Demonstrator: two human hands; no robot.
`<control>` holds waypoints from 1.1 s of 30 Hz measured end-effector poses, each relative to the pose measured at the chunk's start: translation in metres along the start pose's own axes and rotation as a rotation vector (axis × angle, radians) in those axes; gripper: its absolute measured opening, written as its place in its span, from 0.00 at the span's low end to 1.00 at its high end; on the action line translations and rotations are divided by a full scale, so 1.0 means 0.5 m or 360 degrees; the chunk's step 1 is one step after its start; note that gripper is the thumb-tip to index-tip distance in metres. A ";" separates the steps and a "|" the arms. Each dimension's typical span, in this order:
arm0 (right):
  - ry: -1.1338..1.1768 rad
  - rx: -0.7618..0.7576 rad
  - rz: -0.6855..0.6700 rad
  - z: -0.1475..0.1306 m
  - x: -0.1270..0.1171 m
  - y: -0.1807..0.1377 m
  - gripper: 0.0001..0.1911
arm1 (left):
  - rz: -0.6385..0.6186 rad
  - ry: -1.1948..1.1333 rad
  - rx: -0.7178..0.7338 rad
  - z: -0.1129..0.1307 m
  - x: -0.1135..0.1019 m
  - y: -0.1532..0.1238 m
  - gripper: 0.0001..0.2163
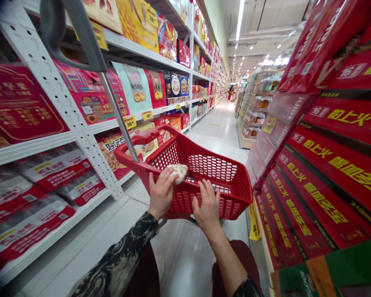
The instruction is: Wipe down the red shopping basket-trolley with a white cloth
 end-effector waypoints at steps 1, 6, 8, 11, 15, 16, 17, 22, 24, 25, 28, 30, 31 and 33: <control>0.0008 0.0001 -0.0015 -0.003 0.000 0.002 0.23 | 0.0108 0.0071 -0.0033 -0.019 -0.020 0.012 0.16; -0.0019 0.0014 -0.0092 -0.009 0.022 -0.006 0.21 | 0.0228 0.0276 -0.0093 -0.103 -0.087 0.013 0.16; -0.0053 -0.0020 -0.0094 -0.012 0.031 -0.010 0.21 | 0.0163 0.0295 -0.0125 -0.122 -0.082 -0.027 0.16; -0.0113 -0.0108 -0.0089 -0.011 0.037 -0.014 0.19 | 0.0017 0.0266 -0.0198 -0.139 -0.060 -0.103 0.16; -0.0153 -0.0254 -0.0121 0.001 0.037 -0.016 0.18 | -0.0034 0.0232 -0.0269 -0.144 -0.074 -0.151 0.15; -0.0157 -0.0269 -0.0124 0.005 0.037 -0.016 0.18 | 0.0028 0.0230 -0.0268 -0.143 -0.089 -0.146 0.14; -0.0160 -0.0276 -0.0123 0.007 0.038 -0.017 0.18 | 0.0115 0.0229 -0.0261 -0.143 -0.106 -0.134 0.14; -0.0176 -0.0269 -0.0094 0.009 0.039 -0.019 0.17 | 0.0357 0.0254 -0.0249 -0.164 -0.149 -0.061 0.15; -0.0184 -0.0283 -0.0098 0.008 0.040 -0.020 0.17 | 0.0280 0.0261 -0.0289 -0.181 -0.133 -0.061 0.16; -0.0188 -0.0292 -0.0102 0.009 0.040 -0.020 0.17 | 0.0238 0.0264 -0.0314 -0.188 -0.121 -0.069 0.16; -0.0196 -0.0312 -0.0103 0.010 0.040 -0.020 0.17 | 0.0113 0.0253 -0.0377 -0.197 -0.078 -0.122 0.17; -0.0195 -0.0310 -0.0087 0.012 0.040 -0.020 0.16 | -0.0009 0.0214 -0.0386 -0.193 -0.055 -0.162 0.16; -0.0193 -0.0309 -0.0080 0.012 0.040 -0.020 0.16 | -0.0071 0.0189 -0.0384 -0.189 -0.048 -0.177 0.16; -0.0187 -0.0307 -0.0072 0.013 0.039 -0.021 0.16 | -0.0125 0.0158 -0.0379 -0.180 -0.047 -0.192 0.16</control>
Point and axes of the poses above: each hand's wrist, its own y-axis towards the middle knuckle, its own x-axis out of the palm, z = x × y, the point moved 2 cm from there along y, towards the middle knuckle, and after that the axes turned 15 degrees about -y, right-handed, at the moved point
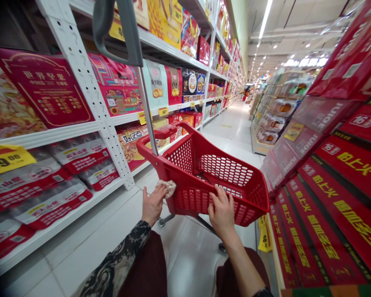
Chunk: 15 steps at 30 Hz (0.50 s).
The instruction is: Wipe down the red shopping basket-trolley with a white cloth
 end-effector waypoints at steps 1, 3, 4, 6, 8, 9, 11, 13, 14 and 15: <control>0.0003 0.0000 -0.0001 0.000 0.000 0.000 0.16 | 0.0022 -0.0004 0.0007 0.004 -0.007 0.002 0.16; 0.0009 0.0002 -0.0010 -0.001 0.000 -0.001 0.16 | 0.0161 0.0001 0.0033 0.016 -0.034 0.025 0.16; 0.0011 0.0006 -0.0013 -0.001 0.000 -0.001 0.16 | 0.0245 0.0004 0.0058 0.023 -0.049 0.043 0.15; 0.0019 0.0021 -0.0011 -0.003 0.000 -0.002 0.16 | 0.0392 0.0004 0.0101 0.035 -0.075 0.083 0.15; 0.0032 0.0044 0.0003 -0.004 0.000 -0.002 0.16 | 0.0406 -0.0002 0.0119 0.040 -0.081 0.110 0.15; 0.0040 0.0051 0.0007 -0.004 0.000 -0.002 0.16 | 0.0371 -0.0006 0.0114 0.040 -0.076 0.114 0.16; 0.0056 0.0052 0.0006 -0.005 -0.001 -0.001 0.16 | 0.0251 -0.0016 0.0069 0.032 -0.051 0.099 0.16; 0.0068 0.0039 -0.0010 -0.006 -0.004 0.000 0.16 | 0.0074 -0.0020 -0.0014 0.020 -0.016 0.058 0.17; 0.0072 0.0032 -0.0024 -0.006 -0.005 0.001 0.16 | -0.0039 -0.0024 -0.0064 0.014 0.002 0.033 0.16; 0.0072 0.0028 -0.0039 -0.005 -0.006 0.002 0.16 | -0.0163 -0.0033 -0.0110 0.009 0.018 0.008 0.16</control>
Point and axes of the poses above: each hand's wrist, its own y-axis towards the middle knuckle, its own x-axis out of the palm, z = x × y, the point moved 2 cm from there along y, towards the middle knuckle, and after that the axes turned 15 degrees about -y, right-handed, at the moved point
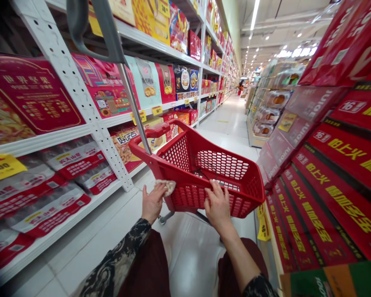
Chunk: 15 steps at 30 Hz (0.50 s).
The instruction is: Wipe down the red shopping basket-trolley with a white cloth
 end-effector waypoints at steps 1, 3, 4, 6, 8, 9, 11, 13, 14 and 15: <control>-0.0001 0.0000 -0.0015 0.001 -0.001 0.000 0.16 | -0.0126 -0.0012 -0.0039 -0.005 0.015 -0.022 0.16; 0.0000 0.0002 -0.0031 0.002 -0.002 0.000 0.16 | -0.0302 -0.0030 -0.0090 -0.009 0.031 -0.053 0.16; 0.0003 0.0002 -0.0032 0.003 -0.002 -0.001 0.16 | -0.0340 -0.0037 -0.0097 -0.008 0.031 -0.060 0.15; 0.0018 0.0002 -0.0027 0.005 -0.001 -0.003 0.16 | -0.0313 -0.0070 -0.0089 0.001 0.019 -0.054 0.15; 0.0040 0.0013 -0.0020 0.004 -0.002 -0.003 0.16 | -0.0189 -0.0194 -0.0096 0.019 -0.002 -0.027 0.16; 0.0056 0.0028 -0.0016 0.003 -0.004 -0.003 0.16 | -0.0094 -0.0308 -0.0135 0.030 -0.013 -0.010 0.15; 0.0116 0.0100 0.0016 -0.003 -0.009 -0.001 0.17 | 0.0112 -0.0665 -0.0326 0.057 -0.027 0.025 0.13; 0.0237 0.0193 0.0084 -0.013 -0.015 0.002 0.18 | 0.0244 -0.1233 -0.0679 0.090 -0.027 0.049 0.11; 0.0329 0.0230 0.0117 -0.021 -0.017 0.003 0.18 | 0.0299 -0.1584 -0.0904 0.108 -0.021 0.055 0.11; 0.0441 0.0258 0.0132 -0.029 -0.018 0.003 0.19 | 0.0290 -0.1930 -0.1085 0.129 -0.013 0.058 0.11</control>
Point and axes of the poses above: each hand's wrist, its own y-axis towards the middle knuckle, its own x-axis out of the palm, z = x × y, the point moved 2 cm from there along y, towards the middle knuckle, and after that the axes turned 15 degrees about -y, right-handed, at the moved point
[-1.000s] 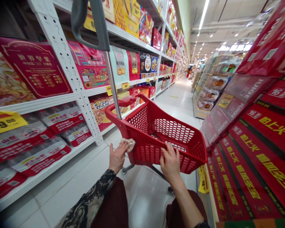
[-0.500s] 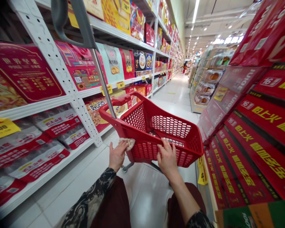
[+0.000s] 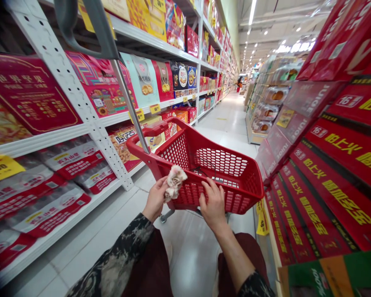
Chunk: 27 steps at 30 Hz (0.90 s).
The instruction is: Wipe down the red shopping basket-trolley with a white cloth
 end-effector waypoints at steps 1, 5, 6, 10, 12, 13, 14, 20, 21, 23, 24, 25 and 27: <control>0.0125 0.0025 -0.0022 -0.009 0.003 -0.001 0.20 | -0.0032 -0.0276 -0.0174 -0.004 0.021 -0.012 0.13; 0.0592 0.0073 -0.0304 -0.044 0.019 -0.008 0.29 | -0.0224 -0.0818 -0.0536 -0.020 0.083 -0.064 0.16; 0.0647 0.0059 -0.0351 -0.055 0.019 -0.010 0.31 | -0.0238 -0.0863 -0.0574 -0.024 0.090 -0.073 0.15; 0.0516 -0.0167 -0.0308 -0.100 -0.003 -0.013 0.37 | -0.0181 -0.0924 -0.0687 -0.039 0.094 -0.082 0.09; 0.0325 -0.0323 -0.0271 -0.118 -0.013 -0.012 0.36 | -0.0129 -0.0939 -0.0765 -0.045 0.086 -0.078 0.07; 0.0230 -0.0383 -0.0270 -0.124 -0.015 -0.011 0.34 | -0.0103 -0.0947 -0.0797 -0.048 0.080 -0.076 0.07; 0.0149 -0.0438 -0.0290 -0.126 -0.015 -0.009 0.33 | -0.0084 -0.0947 -0.0822 -0.051 0.073 -0.074 0.06; 0.0015 -0.0754 -0.0605 -0.110 0.017 0.004 0.30 | -0.0020 -0.0599 -0.0740 -0.063 0.018 -0.070 0.10; 0.0016 -0.0784 -0.0621 -0.111 0.023 0.006 0.30 | 0.0000 -0.0542 -0.0721 -0.062 0.012 -0.070 0.11; 0.0028 -0.0849 -0.0589 -0.121 0.035 0.014 0.28 | 0.0063 -0.0488 -0.0683 -0.051 0.003 -0.069 0.12; 0.0035 -0.0882 -0.0546 -0.129 0.039 0.020 0.26 | 0.0096 -0.0481 -0.0657 -0.042 0.000 -0.067 0.13; 0.0043 -0.0917 -0.0489 -0.138 0.043 0.027 0.24 | 0.0119 -0.0477 -0.0627 -0.031 -0.002 -0.065 0.14; 0.0059 -0.0976 -0.0340 -0.159 0.046 0.045 0.19 | 0.0133 -0.0460 -0.0544 -0.007 -0.009 -0.057 0.16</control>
Point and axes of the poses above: each hand's wrist, its own y-axis towards the middle knuckle, its own x-axis out of the palm, z = x × y, the point moved 2 cm from there along y, towards the middle knuckle, and after that the axes turned 15 degrees about -y, right-handed, at the moved point
